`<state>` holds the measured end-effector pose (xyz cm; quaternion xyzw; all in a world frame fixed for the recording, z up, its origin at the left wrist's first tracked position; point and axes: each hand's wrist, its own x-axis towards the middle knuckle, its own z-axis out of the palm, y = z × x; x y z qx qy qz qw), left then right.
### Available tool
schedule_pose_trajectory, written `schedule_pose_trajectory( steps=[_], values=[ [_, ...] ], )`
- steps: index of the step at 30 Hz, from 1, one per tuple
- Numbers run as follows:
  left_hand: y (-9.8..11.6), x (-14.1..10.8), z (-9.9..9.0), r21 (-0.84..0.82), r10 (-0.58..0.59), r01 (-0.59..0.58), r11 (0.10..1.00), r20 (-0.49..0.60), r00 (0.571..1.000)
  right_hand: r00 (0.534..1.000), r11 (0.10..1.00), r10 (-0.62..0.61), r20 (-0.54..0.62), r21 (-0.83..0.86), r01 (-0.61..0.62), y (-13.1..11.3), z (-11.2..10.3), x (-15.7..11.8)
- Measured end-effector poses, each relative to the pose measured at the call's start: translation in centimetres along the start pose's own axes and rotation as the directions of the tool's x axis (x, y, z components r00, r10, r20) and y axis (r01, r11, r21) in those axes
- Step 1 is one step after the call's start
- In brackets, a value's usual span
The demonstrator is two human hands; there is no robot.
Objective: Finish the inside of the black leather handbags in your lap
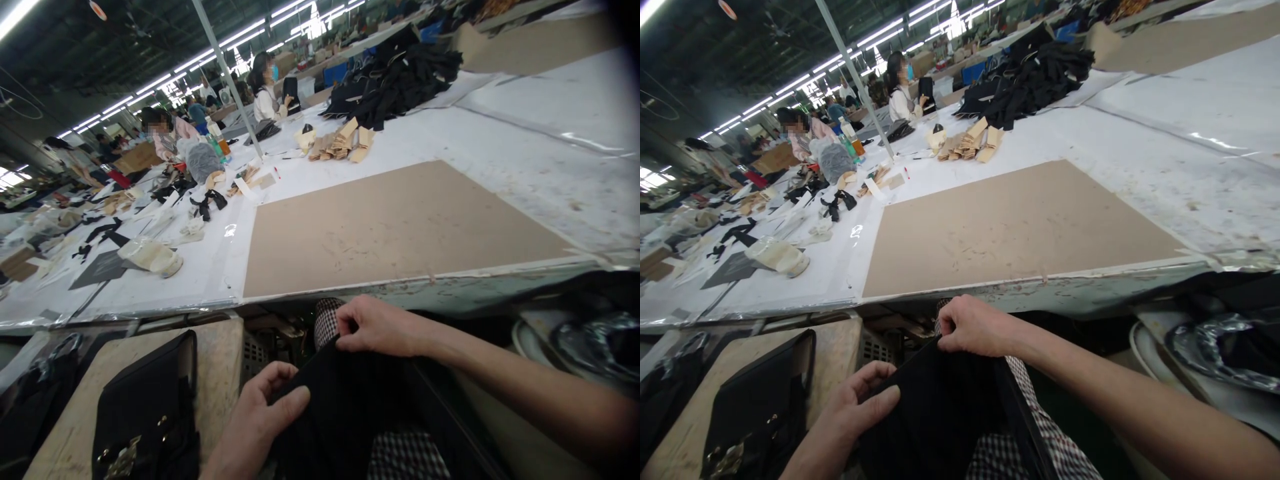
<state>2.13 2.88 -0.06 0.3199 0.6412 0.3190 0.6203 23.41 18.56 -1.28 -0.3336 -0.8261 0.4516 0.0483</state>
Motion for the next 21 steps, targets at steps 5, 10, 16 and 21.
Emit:
schedule_pose_trajectory(
  steps=[5,10,16,21],
  values=[
    [0.0,0.4,-0.2,-0.004,-0.047,0.047,0.999,-0.012,0.999,0.998,0.999,0.05,-0.028,0.021,-0.049,0.4,0.5,0.3],
    [0.0,0.9,-0.3,-0.037,-0.066,0.066,0.997,0.01,0.998,0.999,0.999,0.039,-0.027,0.024,-0.039,0.4,0.5,0.2],
    [-0.1,1.1,-0.2,-0.122,-0.1,0.101,0.987,0.013,0.995,0.996,0.997,0.079,-0.036,-0.014,-0.079,-0.2,0.3,-0.4],
    [0.5,2.2,-1.2,-0.188,-0.098,0.121,0.975,0.126,0.987,0.986,0.986,-0.125,0.109,0.123,0.112,0.3,-0.3,-0.8]
  ],
)
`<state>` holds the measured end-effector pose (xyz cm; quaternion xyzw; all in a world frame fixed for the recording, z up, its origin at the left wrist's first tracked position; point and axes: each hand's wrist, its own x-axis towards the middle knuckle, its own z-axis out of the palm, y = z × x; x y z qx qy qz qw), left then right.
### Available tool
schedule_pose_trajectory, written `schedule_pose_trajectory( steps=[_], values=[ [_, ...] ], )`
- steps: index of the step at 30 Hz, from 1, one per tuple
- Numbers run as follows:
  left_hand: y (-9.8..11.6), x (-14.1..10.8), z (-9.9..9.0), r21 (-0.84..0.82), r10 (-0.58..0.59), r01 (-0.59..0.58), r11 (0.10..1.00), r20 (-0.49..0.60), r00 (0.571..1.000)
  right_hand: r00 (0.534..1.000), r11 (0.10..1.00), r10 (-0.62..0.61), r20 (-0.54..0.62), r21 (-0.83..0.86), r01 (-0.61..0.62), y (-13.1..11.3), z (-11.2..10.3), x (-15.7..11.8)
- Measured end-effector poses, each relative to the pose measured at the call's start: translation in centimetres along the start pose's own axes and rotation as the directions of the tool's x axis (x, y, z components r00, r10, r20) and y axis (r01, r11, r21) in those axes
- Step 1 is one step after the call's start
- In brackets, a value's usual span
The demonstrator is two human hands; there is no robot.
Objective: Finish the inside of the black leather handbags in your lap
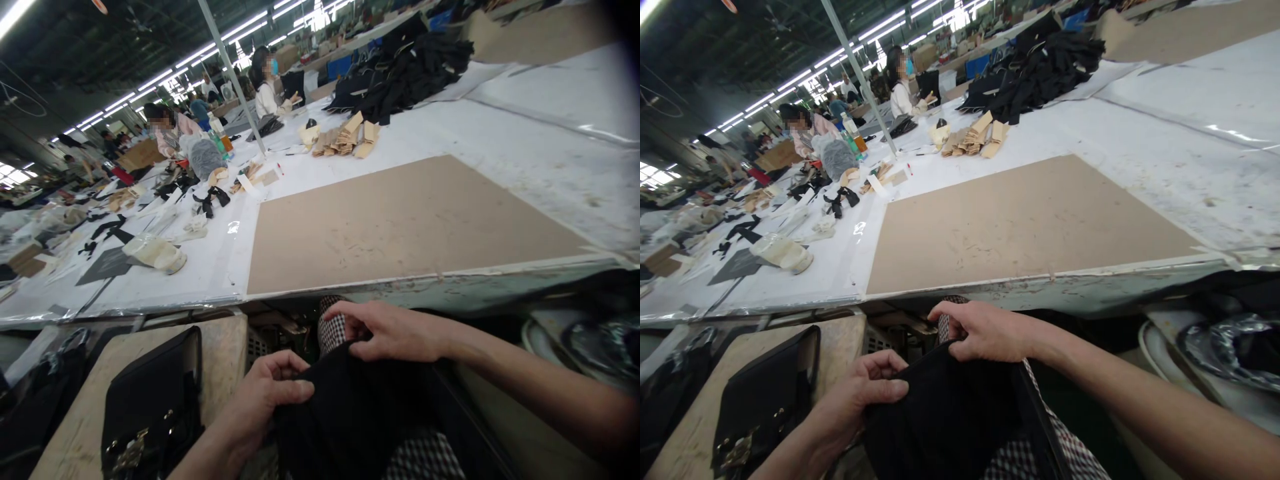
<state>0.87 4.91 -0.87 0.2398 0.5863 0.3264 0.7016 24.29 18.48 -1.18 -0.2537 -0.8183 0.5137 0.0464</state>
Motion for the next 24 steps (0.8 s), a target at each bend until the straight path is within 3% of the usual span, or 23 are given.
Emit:
schedule_pose_trajectory(
  steps=[3,6,11,13,18,21,24],
  values=[
    [1.6,1.3,-0.6,0.139,-0.076,0.061,0.988,0.1,0.992,0.982,0.99,-0.143,0.123,0.02,0.142,0.2,-0.3,0.0],
    [3.1,2.6,0.0,0.355,-0.133,0.066,0.933,0.167,0.977,0.967,0.976,-0.216,0.132,-0.005,0.219,0.1,-0.3,-0.1],
    [3.9,3.3,2.6,0.586,-0.037,-0.132,0.8,0.267,0.963,0.962,0.965,-0.262,0.074,0.031,0.26,0.7,0.1,-0.6],
    [3.7,2.9,2.9,0.6,-0.007,-0.17,0.782,0.281,0.96,0.956,0.958,-0.285,0.077,0.055,0.281,1.1,0.1,-0.8],
    [2.9,0.9,1.1,0.544,-0.102,-0.017,0.839,0.187,0.977,0.938,0.943,-0.329,0.104,0.093,0.321,1.4,0.1,-1.0],
    [2.6,-0.5,0.1,0.519,-0.08,0.002,0.855,0.129,0.988,0.941,0.945,-0.318,0.114,0.124,0.304,1.1,0.3,-0.9],
    [2.4,-1.7,-0.3,0.435,-0.064,-0.014,0.9,0.164,0.984,0.946,0.953,-0.299,0.128,0.091,0.289,0.6,0.7,-0.8]
  ],
)
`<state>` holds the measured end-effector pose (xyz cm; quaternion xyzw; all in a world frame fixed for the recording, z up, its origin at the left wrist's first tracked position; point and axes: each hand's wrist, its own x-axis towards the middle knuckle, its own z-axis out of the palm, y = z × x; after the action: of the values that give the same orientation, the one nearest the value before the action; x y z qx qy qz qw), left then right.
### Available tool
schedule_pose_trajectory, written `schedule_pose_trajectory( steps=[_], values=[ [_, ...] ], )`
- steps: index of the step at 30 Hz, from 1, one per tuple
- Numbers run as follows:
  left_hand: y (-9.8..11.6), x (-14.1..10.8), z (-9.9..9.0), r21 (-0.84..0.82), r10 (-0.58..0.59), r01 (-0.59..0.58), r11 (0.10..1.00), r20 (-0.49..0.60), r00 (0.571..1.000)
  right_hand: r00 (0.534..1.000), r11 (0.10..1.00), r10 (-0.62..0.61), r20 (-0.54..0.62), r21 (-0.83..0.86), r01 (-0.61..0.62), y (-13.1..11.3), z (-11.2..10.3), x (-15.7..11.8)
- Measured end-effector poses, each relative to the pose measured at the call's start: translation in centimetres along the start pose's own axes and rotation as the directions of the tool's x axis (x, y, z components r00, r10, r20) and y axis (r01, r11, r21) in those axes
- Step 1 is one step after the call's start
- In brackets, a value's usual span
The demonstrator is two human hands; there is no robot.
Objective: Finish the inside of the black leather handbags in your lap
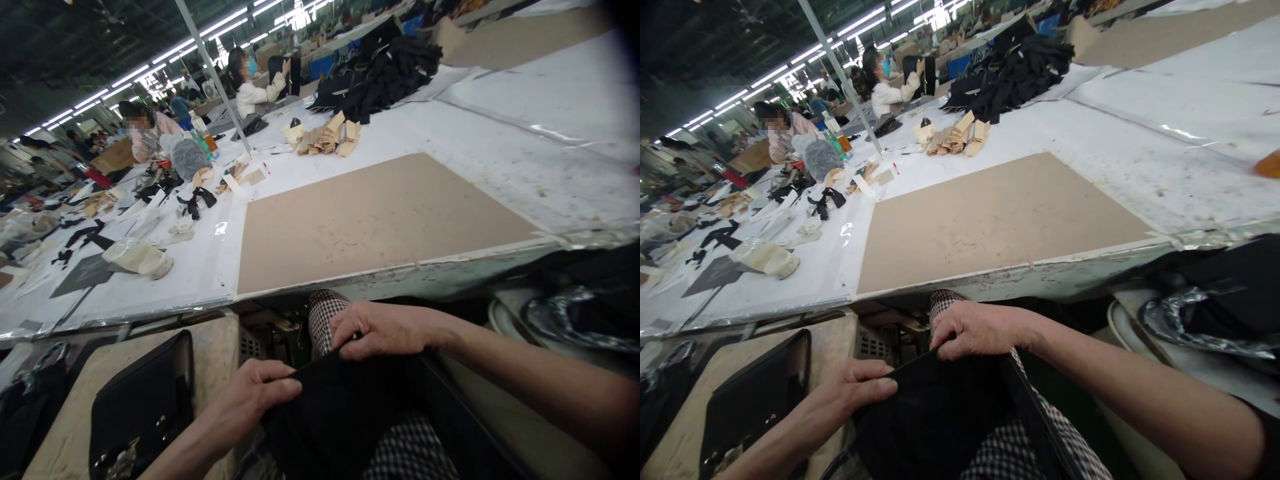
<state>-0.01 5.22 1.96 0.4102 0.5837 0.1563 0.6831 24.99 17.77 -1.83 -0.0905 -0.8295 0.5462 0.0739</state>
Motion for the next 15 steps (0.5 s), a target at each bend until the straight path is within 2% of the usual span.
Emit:
schedule_pose_trajectory(
  steps=[5,8,10,11,13,15],
  values=[
    [-0.1,-1.7,-1.4,-0.137,0.034,-0.003,0.991,0.224,0.974,1.0,1.0,0.025,0.011,0.011,-0.025,-0.5,0.3,0.5],
    [0.6,-1.6,-2.4,-0.082,0.025,0.001,0.997,0.313,0.95,0.999,0.998,0.045,-0.018,0.04,-0.044,-0.3,0.3,0.5],
    [1.5,-0.5,-2.3,0.122,0.009,-0.048,0.991,0.302,0.953,0.997,0.997,0.061,-0.044,0.047,-0.059,-0.1,0.3,0.3],
    [1.9,0.3,-1.9,0.269,0.028,-0.103,0.957,0.268,0.963,0.996,0.997,0.064,-0.057,0.045,-0.062,0.0,0.4,0.3],
    [2.9,2.6,-0.6,0.546,0.141,-0.224,0.807,0.189,0.972,0.995,0.997,0.068,-0.077,0.033,-0.065,0.1,0.6,0.0],
    [3.6,5.1,0.9,0.656,0.254,-0.309,0.688,0.18,0.95,0.988,0.995,0.101,-0.114,0.025,-0.099,0.3,0.9,-0.4]
  ],
)
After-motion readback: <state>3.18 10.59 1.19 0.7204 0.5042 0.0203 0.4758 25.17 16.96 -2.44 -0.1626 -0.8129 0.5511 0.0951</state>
